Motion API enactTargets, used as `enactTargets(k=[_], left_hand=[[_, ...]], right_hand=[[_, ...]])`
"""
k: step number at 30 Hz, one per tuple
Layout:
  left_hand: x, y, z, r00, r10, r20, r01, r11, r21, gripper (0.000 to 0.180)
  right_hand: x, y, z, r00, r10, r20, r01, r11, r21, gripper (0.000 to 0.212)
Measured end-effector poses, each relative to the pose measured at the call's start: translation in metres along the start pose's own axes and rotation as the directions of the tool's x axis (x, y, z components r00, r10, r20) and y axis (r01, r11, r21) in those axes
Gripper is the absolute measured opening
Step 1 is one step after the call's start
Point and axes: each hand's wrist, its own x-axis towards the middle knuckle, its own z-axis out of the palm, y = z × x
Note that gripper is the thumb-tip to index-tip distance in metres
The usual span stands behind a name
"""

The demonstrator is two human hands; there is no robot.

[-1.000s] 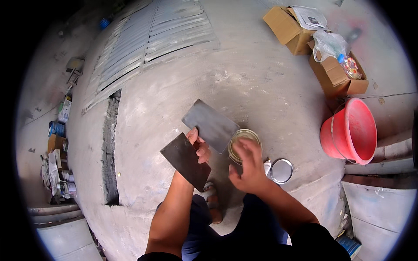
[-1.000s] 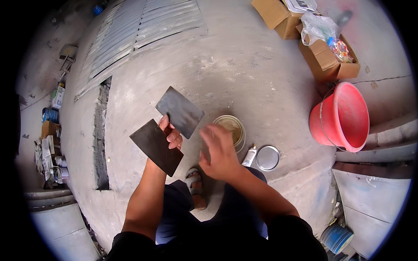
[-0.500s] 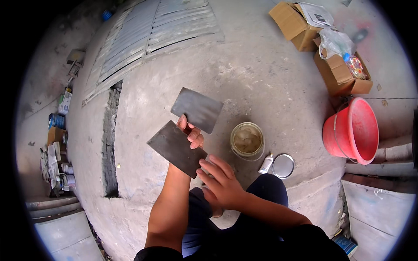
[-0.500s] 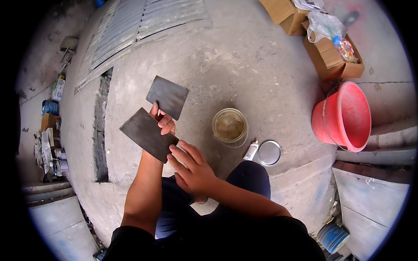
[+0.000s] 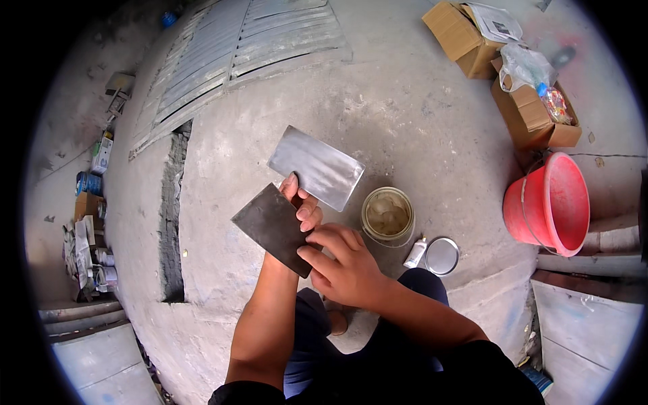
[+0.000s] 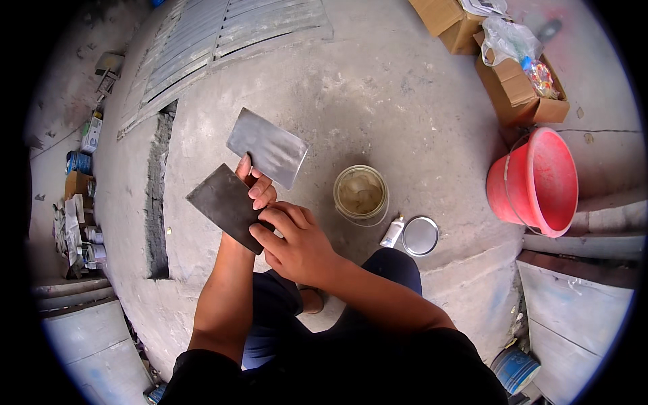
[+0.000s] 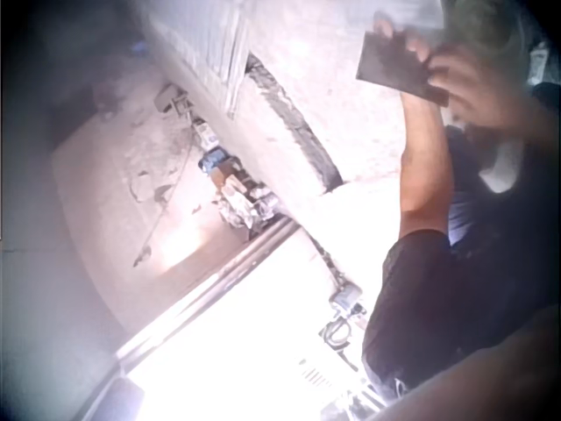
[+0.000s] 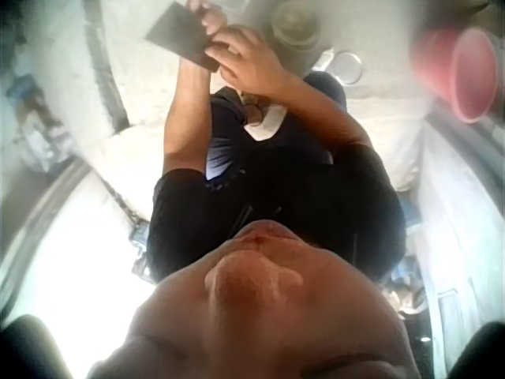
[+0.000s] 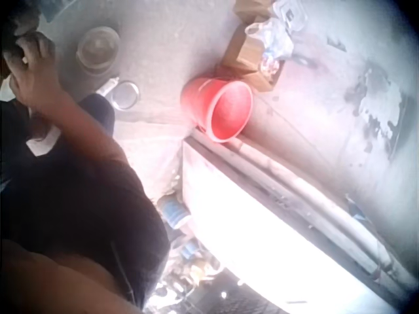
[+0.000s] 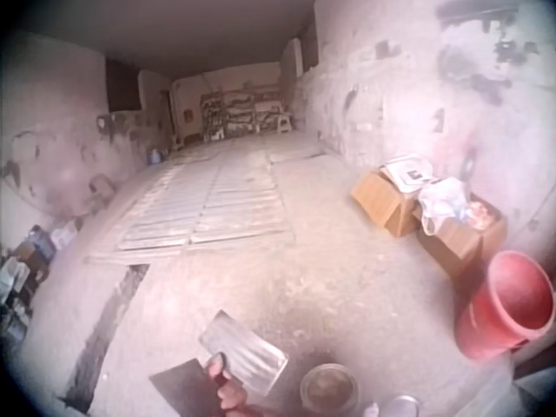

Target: The person sands the front bumper and fender of a silver car using a sanding block and sandpaper. They switch between different grits of sandpaper and inspect the surface by hand. The person also handles a container of filler material and a small tube of liquid.

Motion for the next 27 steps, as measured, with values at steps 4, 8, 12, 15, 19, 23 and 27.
enactTargets(k=[4, 8, 12, 15, 19, 23, 27], left_hand=[[-0.001, 0.002, 0.003, 0.994, -0.039, 0.099, 0.032, 0.997, 0.069, 0.023], [0.002, 0.002, 0.0, 0.999, -0.015, 0.039, 0.015, 1.0, 0.013, 0.023], [0.004, 0.005, 0.002, 0.997, 0.059, 0.044, -0.057, 0.997, -0.053, 0.022], [0.003, 0.007, 0.004, 0.998, 0.066, 0.019, -0.065, 0.995, -0.074, 0.022], [0.002, 0.021, 0.001, 0.999, 0.013, 0.04, -0.006, 0.987, -0.16, 0.037], [-0.005, 0.006, 0.005, 0.992, -0.081, 0.094, 0.086, 0.995, -0.044, 0.03], [-0.002, -0.007, 0.014, 0.966, 0.132, -0.224, -0.084, 0.974, 0.211, 0.022]], right_hand=[[-0.001, 0.001, 0.0, 1.0, 0.005, 0.009, -0.006, 1.0, 0.026, 0.039], [0.0, 0.001, 0.003, 1.0, 0.003, -0.005, -0.002, 0.998, 0.055, 0.036], [-0.016, 0.007, 0.006, 1.0, -0.006, -0.011, 0.008, 0.982, 0.187, 0.029], [-0.031, 0.019, 0.001, 0.998, -0.056, -0.004, 0.055, 0.968, 0.244, 0.026], [-0.036, 0.023, -0.002, 0.998, -0.027, -0.055, 0.04, 0.968, 0.25, 0.029], [-0.01, 0.006, -0.003, 0.981, -0.047, -0.187, 0.06, 0.996, 0.066, 0.044], [-0.003, 0.016, 0.011, 0.951, -0.184, -0.247, 0.19, 0.982, 0.001, 0.046]])
